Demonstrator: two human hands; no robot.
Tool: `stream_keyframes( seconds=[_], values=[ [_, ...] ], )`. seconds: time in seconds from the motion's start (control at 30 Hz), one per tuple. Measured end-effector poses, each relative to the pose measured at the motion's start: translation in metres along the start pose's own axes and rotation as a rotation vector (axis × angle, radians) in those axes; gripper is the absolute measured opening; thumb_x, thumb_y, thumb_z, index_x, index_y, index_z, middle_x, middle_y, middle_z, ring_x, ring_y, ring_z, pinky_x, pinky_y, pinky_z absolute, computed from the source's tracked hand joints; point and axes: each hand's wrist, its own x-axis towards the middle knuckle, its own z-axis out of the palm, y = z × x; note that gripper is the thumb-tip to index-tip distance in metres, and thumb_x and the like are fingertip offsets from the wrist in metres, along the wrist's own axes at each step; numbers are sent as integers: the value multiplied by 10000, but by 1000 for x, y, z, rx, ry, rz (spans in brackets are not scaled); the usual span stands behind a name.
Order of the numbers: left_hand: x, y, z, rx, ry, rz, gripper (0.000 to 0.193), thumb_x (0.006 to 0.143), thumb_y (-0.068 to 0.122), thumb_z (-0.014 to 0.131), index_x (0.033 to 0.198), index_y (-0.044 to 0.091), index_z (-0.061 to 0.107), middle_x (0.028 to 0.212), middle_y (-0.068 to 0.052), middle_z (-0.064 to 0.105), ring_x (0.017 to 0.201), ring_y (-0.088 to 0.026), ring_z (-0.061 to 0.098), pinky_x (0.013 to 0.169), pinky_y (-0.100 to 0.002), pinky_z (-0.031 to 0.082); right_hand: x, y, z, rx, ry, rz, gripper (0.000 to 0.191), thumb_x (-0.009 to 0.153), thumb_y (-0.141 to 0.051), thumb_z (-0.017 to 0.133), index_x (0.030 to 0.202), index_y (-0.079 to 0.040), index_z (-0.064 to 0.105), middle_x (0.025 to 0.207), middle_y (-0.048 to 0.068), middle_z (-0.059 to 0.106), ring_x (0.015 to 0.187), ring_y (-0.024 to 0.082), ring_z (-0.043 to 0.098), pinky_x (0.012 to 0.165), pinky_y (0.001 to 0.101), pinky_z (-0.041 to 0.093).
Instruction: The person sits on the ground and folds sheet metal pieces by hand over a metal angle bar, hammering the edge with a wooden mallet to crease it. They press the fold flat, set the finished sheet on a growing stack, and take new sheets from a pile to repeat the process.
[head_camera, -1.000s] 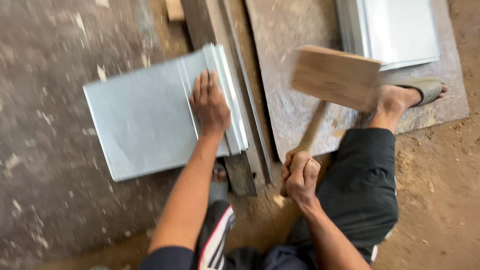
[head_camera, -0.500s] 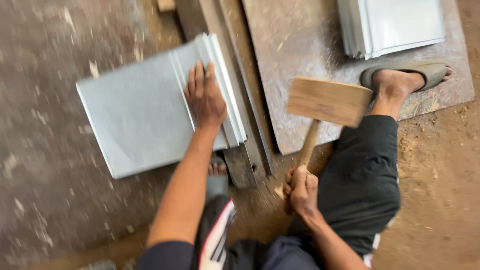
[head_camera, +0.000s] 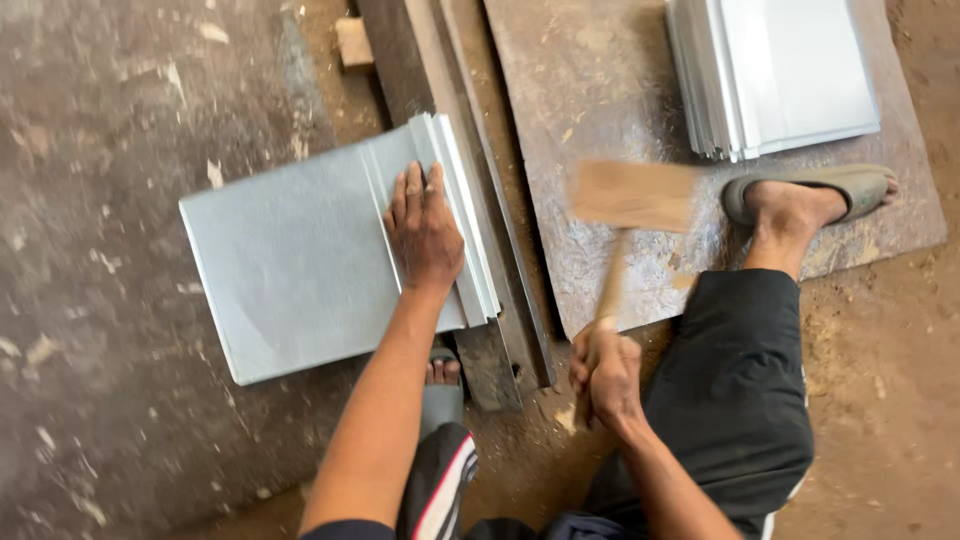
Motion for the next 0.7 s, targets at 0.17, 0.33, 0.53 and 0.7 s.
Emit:
stream_keyframes(
  seconds=[0.17,0.33,0.53,0.7],
  values=[
    [0,0,-4,-7,-5,-10,484,999,92,494,1482,74,527,1533,-203,506,1437,-381,437,1136,-512,343,29,-16,16,-487,-101,-59,465,1048,-355,376,734,-63,556,537,12,531,413,130,498,356,305,410],
    [4,2,-4,10,9,-20,465,1022,99,484,1484,76,533,1526,-201,520,1444,-367,445,1161,-502,345,57,-27,31,122,78,-206,497,1092,-432,341,762,-97,503,603,-10,497,444,106,443,369,297,395],
    [7,0,-4,18,29,38,475,975,86,492,1445,62,551,1501,-214,532,1413,-378,457,1121,-514,341,78,-37,46,-118,-73,20,376,1003,-331,394,731,-90,488,505,30,437,381,160,407,329,335,339],
    [5,-1,-5,-11,52,7,476,970,57,487,1440,72,565,1511,-213,532,1421,-378,466,1138,-501,346,99,-40,58,-357,-94,29,481,1044,-410,446,702,-75,489,557,14,468,441,131,451,387,317,385]
  ],
)
